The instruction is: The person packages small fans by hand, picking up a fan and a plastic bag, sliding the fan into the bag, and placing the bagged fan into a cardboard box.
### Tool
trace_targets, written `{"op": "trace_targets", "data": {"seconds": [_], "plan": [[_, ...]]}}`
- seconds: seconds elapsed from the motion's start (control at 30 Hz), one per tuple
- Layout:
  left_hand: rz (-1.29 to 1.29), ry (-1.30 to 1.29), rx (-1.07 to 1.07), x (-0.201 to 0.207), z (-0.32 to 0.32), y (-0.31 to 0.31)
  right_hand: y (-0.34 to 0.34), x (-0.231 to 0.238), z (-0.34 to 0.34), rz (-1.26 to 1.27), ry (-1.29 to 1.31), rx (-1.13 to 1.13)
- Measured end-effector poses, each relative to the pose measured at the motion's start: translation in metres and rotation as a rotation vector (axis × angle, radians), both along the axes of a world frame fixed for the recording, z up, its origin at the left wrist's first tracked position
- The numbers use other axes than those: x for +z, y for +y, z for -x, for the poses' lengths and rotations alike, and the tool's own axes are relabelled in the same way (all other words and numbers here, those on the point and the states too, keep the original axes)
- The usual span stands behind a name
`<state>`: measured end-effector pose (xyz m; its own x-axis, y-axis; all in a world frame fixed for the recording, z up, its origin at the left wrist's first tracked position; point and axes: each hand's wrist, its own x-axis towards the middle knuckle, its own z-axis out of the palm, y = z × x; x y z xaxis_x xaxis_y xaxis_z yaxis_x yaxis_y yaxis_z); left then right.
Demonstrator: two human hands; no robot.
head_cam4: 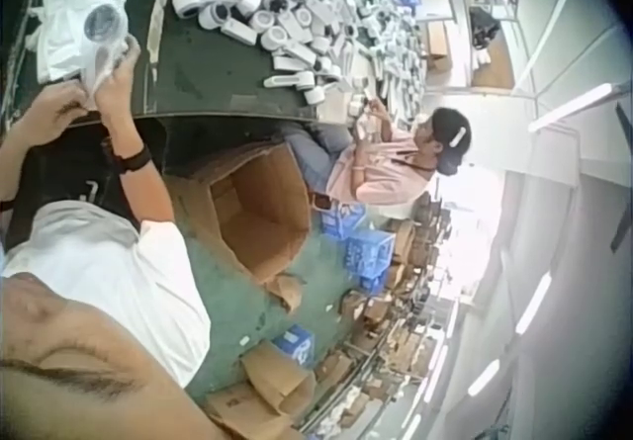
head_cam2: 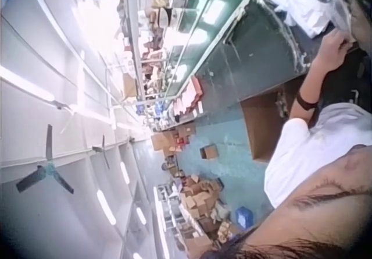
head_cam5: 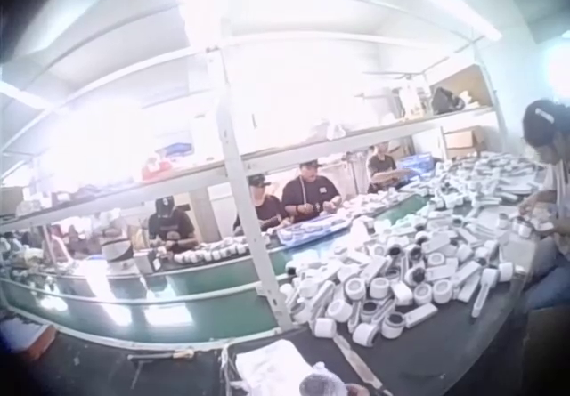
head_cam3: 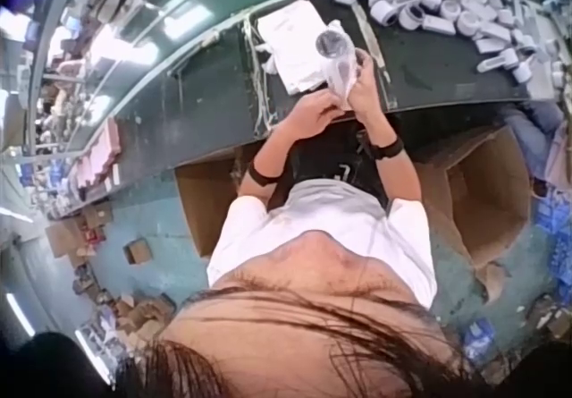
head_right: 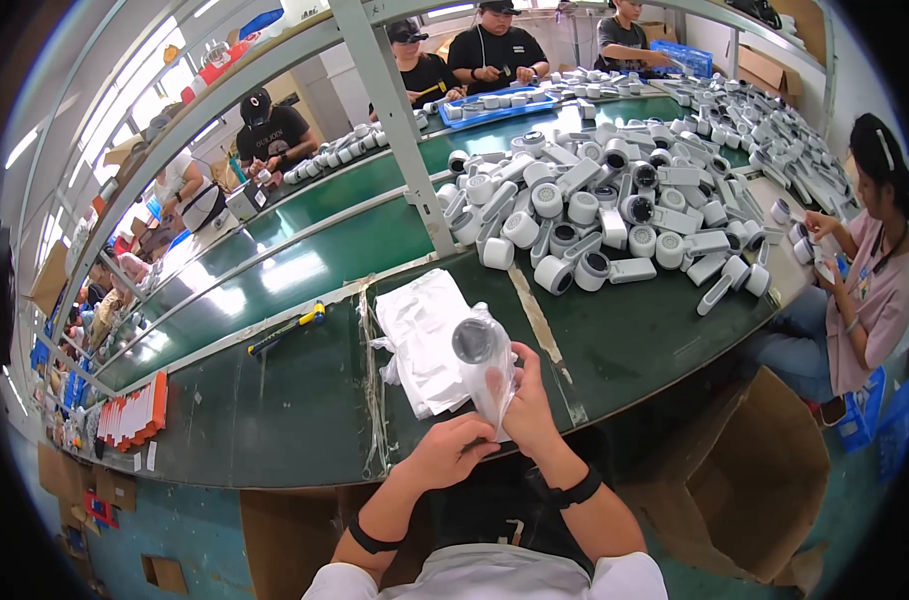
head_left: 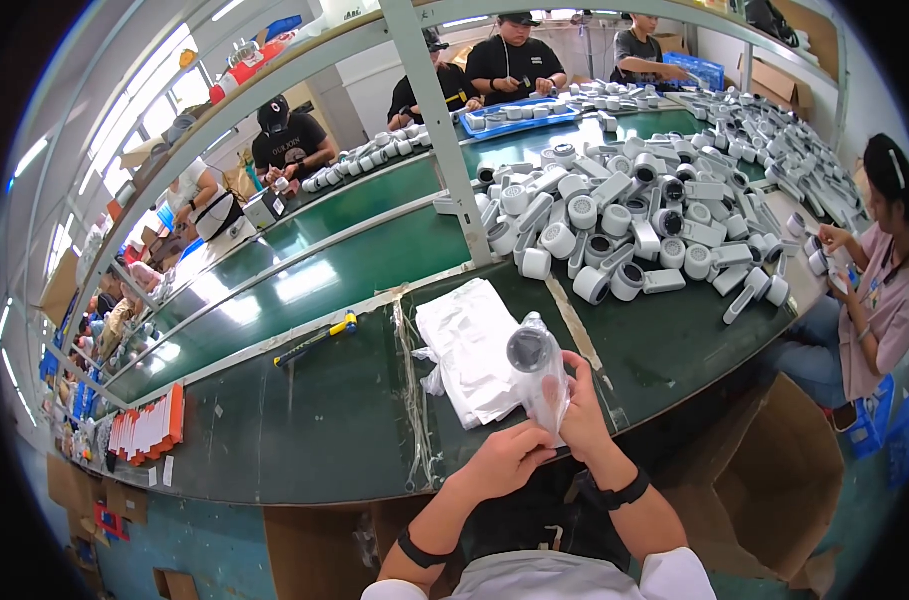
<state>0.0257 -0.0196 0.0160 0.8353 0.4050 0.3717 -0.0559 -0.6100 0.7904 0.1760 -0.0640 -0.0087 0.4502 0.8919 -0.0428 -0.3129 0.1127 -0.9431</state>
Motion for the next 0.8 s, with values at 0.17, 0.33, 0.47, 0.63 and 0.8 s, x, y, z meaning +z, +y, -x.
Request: {"op": "trace_targets", "data": {"seconds": [0.17,0.33,0.47,0.63,0.8], "plan": [[0.609,-0.429,0.397,-0.033,0.012,0.010,0.007,0.005,0.024,-0.155,0.129,-0.053],[1.370,-0.246,0.317,-0.009,0.002,-0.008,0.011,0.012,0.052,-0.255,0.222,-0.055],[1.392,-0.334,0.296,-0.005,0.010,-0.004,0.013,0.021,0.059,-0.169,-0.174,-0.155],[1.344,-0.421,0.248,-0.013,0.032,0.006,0.016,0.026,0.043,-0.199,-1.056,-0.343],[1.279,-0.585,0.581,-0.014,0.054,0.023,0.007,0.005,0.064,-0.288,-1.090,-0.211]]}}
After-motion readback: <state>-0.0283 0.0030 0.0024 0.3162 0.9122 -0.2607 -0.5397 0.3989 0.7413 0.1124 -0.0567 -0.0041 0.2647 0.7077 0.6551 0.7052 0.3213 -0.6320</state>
